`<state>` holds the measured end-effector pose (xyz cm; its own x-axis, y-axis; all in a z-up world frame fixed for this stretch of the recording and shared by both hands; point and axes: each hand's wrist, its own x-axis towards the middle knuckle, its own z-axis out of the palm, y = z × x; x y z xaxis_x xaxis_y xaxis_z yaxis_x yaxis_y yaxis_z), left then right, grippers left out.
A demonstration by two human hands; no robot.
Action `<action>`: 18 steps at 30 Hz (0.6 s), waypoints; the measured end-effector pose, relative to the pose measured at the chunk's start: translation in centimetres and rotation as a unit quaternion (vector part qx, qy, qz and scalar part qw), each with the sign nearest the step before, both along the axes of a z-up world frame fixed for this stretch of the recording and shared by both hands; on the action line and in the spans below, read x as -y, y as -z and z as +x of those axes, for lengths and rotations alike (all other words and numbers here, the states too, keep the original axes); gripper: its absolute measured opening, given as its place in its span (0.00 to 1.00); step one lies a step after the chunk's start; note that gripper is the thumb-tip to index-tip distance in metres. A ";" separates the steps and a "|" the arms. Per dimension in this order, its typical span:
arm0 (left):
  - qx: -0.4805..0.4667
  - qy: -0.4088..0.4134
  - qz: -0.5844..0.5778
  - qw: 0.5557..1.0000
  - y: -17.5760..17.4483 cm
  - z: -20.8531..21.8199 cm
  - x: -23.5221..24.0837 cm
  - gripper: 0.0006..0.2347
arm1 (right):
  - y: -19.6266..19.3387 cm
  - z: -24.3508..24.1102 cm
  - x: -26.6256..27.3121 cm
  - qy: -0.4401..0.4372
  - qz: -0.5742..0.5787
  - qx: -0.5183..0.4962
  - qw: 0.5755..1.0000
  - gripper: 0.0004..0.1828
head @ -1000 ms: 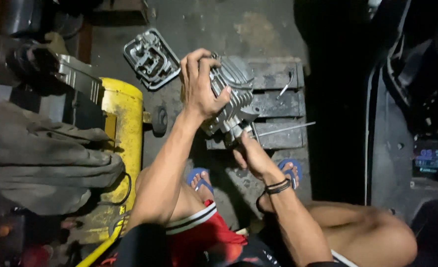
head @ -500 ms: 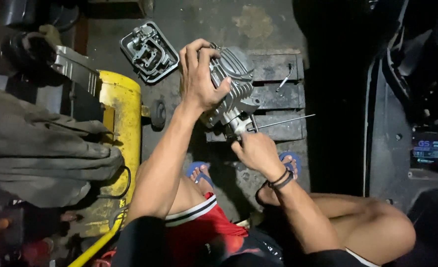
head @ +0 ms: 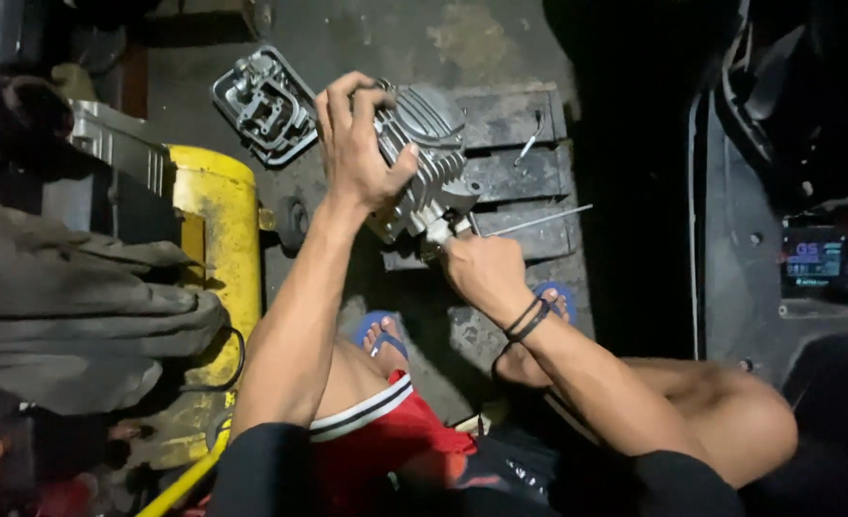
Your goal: Cleaning and inspecting a motorcycle cylinder head using a cloth and a small tool.
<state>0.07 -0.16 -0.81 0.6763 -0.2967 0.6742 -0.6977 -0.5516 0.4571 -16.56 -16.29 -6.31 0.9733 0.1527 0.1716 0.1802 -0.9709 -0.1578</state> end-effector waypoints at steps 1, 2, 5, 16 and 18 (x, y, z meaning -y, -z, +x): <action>0.001 0.000 0.002 1.000 0.1 0.0 -0.1 0.29 | -0.4 -0.3 0.1 0.000 0.002 0.001 1.000 0.09; -0.006 0.001 -0.001 1.000 0.1 -0.1 -0.2 0.28 | -0.8 -0.7 0.1 -0.003 -0.002 -0.009 1.000 0.11; -0.013 0.002 -0.003 1.000 -0.1 -0.2 -0.2 0.26 | -1.0 0.1 -0.3 -0.009 -0.009 0.000 1.000 0.10; -0.002 -0.005 -0.001 1.000 -0.1 -0.3 -0.5 0.25 | -1.3 -0.3 -0.2 -0.009 -0.013 0.000 1.000 0.08; -0.005 -0.011 0.008 1.000 0.4 -0.1 -0.4 0.25 | -2.5 -1.3 0.4 -0.001 -0.040 -0.013 0.999 0.14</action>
